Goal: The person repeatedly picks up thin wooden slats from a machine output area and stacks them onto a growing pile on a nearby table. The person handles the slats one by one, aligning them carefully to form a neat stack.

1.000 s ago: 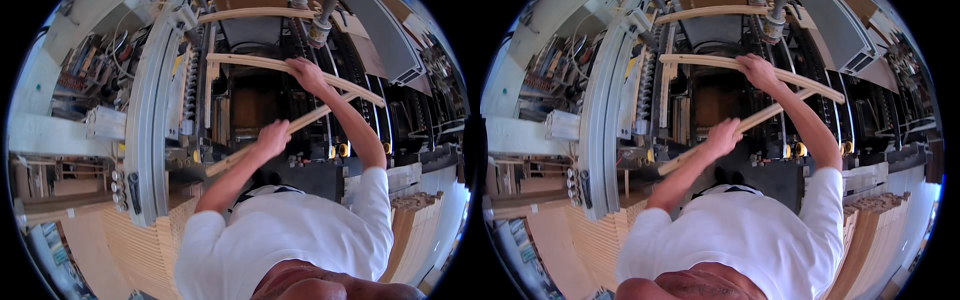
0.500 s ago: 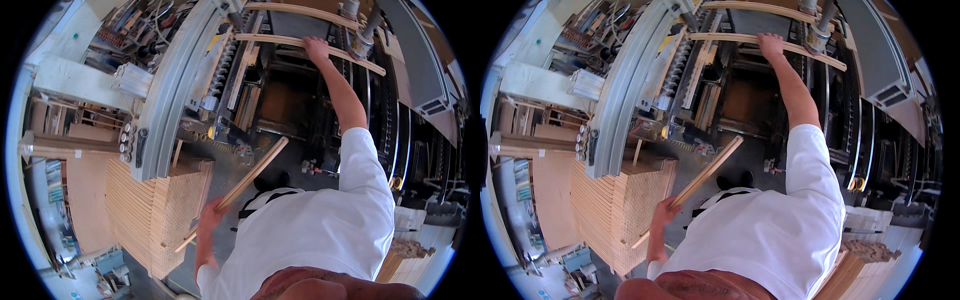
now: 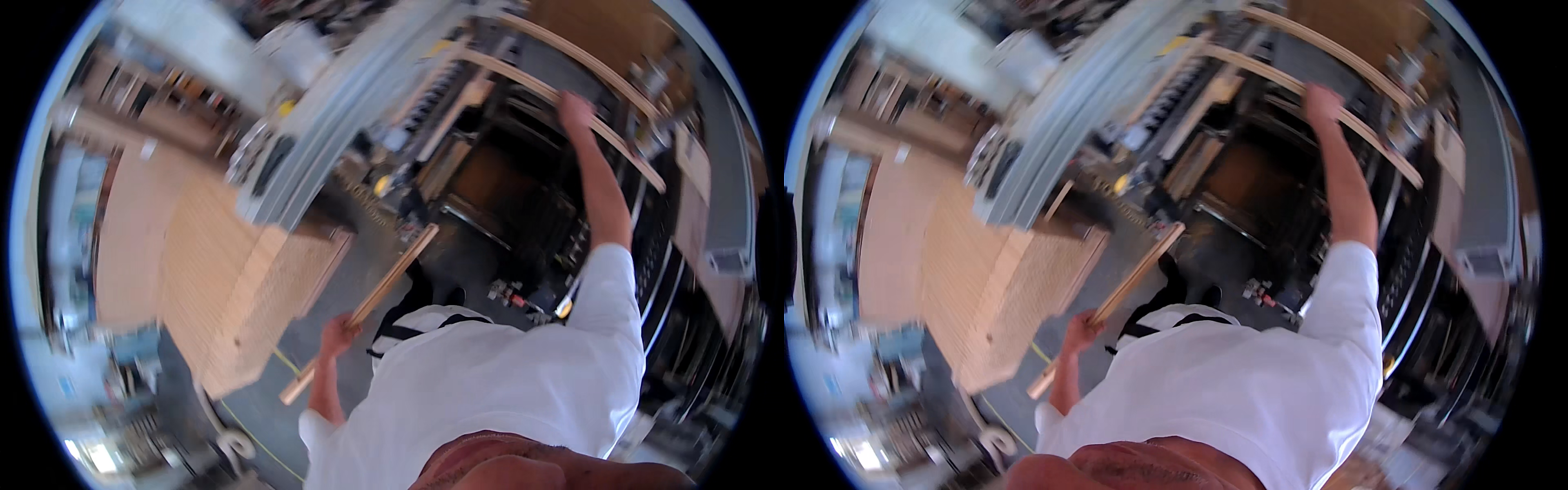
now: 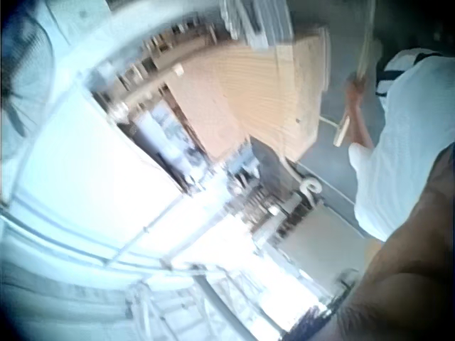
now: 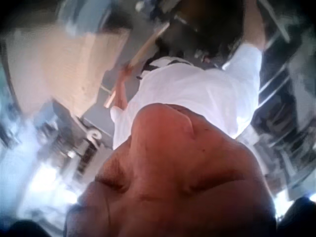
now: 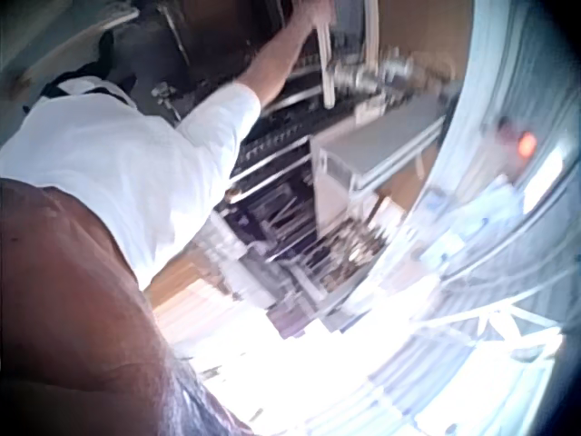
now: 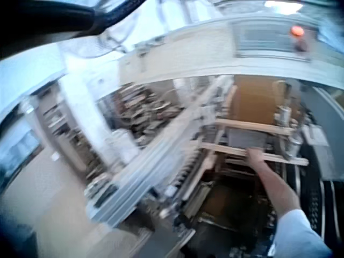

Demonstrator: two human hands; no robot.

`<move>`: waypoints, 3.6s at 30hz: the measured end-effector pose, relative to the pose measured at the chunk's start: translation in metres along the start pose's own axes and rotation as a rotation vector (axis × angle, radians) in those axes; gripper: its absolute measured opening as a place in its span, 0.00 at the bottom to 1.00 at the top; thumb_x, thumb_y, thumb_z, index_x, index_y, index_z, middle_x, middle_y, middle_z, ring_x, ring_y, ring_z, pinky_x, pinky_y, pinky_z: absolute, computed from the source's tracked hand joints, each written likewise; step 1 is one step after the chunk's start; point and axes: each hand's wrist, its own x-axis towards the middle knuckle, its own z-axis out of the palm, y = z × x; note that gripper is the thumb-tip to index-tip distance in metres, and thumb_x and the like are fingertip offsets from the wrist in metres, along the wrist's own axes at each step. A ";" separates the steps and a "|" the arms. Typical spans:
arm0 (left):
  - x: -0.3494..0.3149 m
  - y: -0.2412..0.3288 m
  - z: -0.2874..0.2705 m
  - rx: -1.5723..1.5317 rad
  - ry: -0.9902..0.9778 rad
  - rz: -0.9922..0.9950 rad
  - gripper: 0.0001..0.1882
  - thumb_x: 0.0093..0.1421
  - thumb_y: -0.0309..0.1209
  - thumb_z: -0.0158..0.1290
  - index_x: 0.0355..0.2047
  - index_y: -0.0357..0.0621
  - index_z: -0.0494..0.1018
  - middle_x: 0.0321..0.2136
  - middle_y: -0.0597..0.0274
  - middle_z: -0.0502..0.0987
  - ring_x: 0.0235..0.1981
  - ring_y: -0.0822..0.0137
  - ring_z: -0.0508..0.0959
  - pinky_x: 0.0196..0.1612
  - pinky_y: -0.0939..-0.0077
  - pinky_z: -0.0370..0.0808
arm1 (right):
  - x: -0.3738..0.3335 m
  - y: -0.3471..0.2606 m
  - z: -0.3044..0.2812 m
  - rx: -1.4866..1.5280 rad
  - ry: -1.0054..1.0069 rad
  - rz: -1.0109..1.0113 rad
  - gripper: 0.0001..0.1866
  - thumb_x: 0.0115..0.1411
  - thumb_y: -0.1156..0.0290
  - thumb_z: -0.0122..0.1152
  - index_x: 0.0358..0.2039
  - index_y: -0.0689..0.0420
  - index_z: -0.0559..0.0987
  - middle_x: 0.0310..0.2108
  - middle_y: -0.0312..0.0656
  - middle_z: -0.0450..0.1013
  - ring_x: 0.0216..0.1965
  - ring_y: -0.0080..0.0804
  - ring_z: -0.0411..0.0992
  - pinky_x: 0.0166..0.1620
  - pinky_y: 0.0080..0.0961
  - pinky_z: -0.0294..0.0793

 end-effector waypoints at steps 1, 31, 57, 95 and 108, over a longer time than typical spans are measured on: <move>0.002 0.007 -0.003 0.014 -0.046 -0.062 0.18 0.53 0.38 0.58 0.45 0.51 0.78 0.30 0.52 0.80 0.33 0.53 0.80 0.36 0.62 0.75 | 0.004 0.010 0.008 -0.033 -0.032 -0.010 0.14 0.64 0.60 0.48 0.39 0.51 0.80 0.41 0.48 0.78 0.45 0.51 0.76 0.45 0.49 0.75; -0.245 -0.183 -0.272 -0.787 0.814 -0.380 0.19 0.60 0.40 0.59 0.41 0.36 0.78 0.30 0.67 0.78 0.29 0.76 0.74 0.34 0.79 0.72 | -0.121 -0.207 -0.055 0.917 0.340 -0.129 0.18 0.64 0.64 0.60 0.49 0.64 0.79 0.45 0.49 0.78 0.45 0.35 0.77 0.50 0.28 0.74; 0.030 -0.456 -0.428 -0.046 0.945 -0.603 0.26 0.61 0.46 0.46 0.41 0.33 0.78 0.40 0.40 0.80 0.44 0.46 0.80 0.47 0.56 0.75 | -0.513 -0.341 -0.108 0.775 -0.226 -0.110 0.10 0.60 0.71 0.61 0.39 0.63 0.79 0.37 0.50 0.75 0.37 0.44 0.76 0.42 0.31 0.75; 0.065 0.248 0.081 -0.137 -0.289 1.130 0.11 0.59 0.29 0.56 0.42 0.39 0.78 0.38 0.52 0.79 0.37 0.60 0.80 0.44 0.70 0.76 | -0.973 -0.208 -0.310 -0.416 0.228 1.149 0.08 0.56 0.69 0.64 0.34 0.55 0.74 0.42 0.44 0.72 0.44 0.46 0.69 0.48 0.41 0.67; 0.310 0.477 0.121 0.475 0.171 1.049 0.26 0.59 0.38 0.54 0.56 0.44 0.69 0.61 0.55 0.63 0.64 0.51 0.60 0.61 0.55 0.65 | -0.868 -0.192 -0.353 -0.295 0.183 1.185 0.21 0.59 0.78 0.61 0.54 0.58 0.73 0.44 0.48 0.68 0.46 0.48 0.69 0.46 0.40 0.72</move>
